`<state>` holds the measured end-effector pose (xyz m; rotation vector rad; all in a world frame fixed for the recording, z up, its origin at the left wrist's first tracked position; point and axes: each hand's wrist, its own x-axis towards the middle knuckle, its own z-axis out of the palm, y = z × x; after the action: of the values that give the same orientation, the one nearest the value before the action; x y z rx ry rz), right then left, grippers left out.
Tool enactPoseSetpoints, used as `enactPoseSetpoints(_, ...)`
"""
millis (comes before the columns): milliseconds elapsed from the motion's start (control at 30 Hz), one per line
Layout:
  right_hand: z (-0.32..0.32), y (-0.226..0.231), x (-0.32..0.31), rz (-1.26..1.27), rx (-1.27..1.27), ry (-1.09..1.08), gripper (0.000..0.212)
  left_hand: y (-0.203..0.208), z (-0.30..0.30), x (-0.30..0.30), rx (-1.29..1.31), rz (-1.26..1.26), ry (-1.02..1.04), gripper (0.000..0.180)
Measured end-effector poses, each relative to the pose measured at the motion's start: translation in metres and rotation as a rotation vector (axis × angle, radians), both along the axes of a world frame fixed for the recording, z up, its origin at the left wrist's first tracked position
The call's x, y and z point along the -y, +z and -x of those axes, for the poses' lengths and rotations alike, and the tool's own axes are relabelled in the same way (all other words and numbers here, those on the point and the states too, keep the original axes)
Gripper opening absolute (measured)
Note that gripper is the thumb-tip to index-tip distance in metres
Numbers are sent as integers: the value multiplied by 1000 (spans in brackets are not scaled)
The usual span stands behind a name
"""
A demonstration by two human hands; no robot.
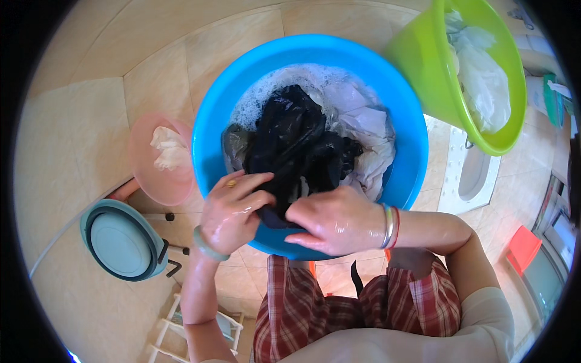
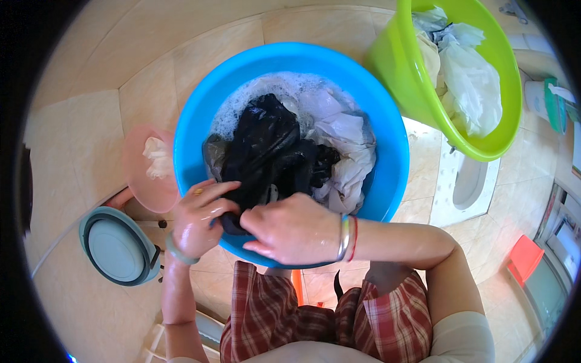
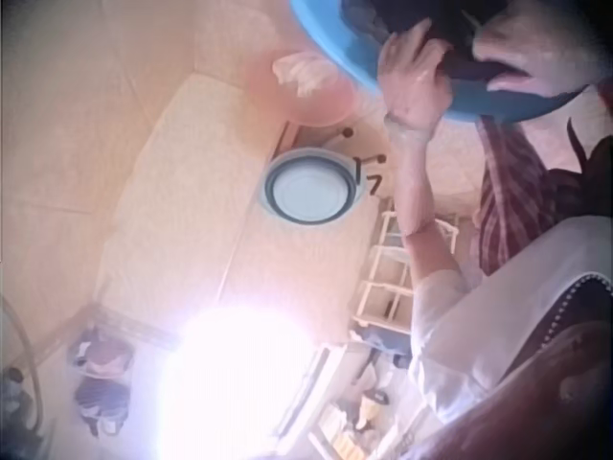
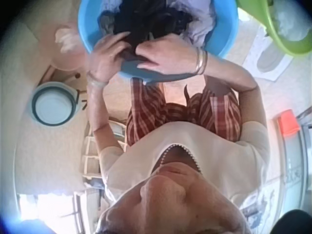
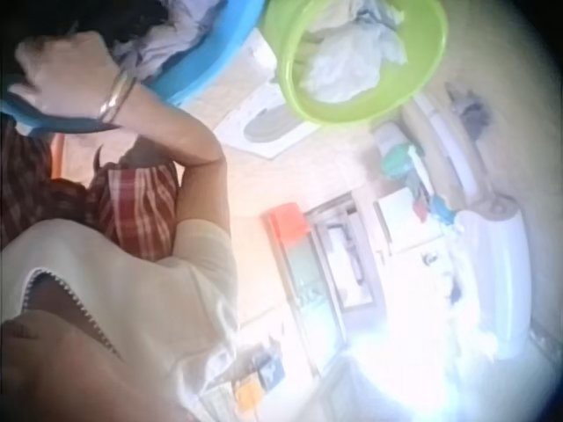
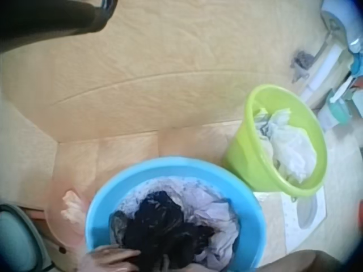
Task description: The person hand washes clothes in a blue basin filled with soapy water. They scrub and rinse various garments, including dark and light-colored items, and transfer the washed clothes into a green bucket.
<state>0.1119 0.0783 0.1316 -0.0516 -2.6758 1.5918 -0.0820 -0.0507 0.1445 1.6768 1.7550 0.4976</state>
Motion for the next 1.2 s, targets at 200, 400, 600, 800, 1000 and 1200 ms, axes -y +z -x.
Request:
enactPoseSetpoints(200,-23,-58,-46,-195,165,33,32,41,5,14,420,-195,110,20)
enactPoseSetpoints(400,-28,14,-69,-114,-17,-216,19,45,7,39,473,33,497,22)
enactPoseSetpoints(600,-7,99,-69,467,-404,-180,30,78,-1,27,1060,-100,669,50)
enactPoseSetpoints(800,-6,133,-73,697,-467,-157,36,115,-1,10,1135,-324,455,49)
enactPoseSetpoints(1000,-5,28,-81,-13,-133,-146,21,10,-7,-8,101,-236,464,29)
enactPoseSetpoints(1200,-7,-115,-40,-430,194,-116,26,-124,-35,-21,-206,102,188,25)
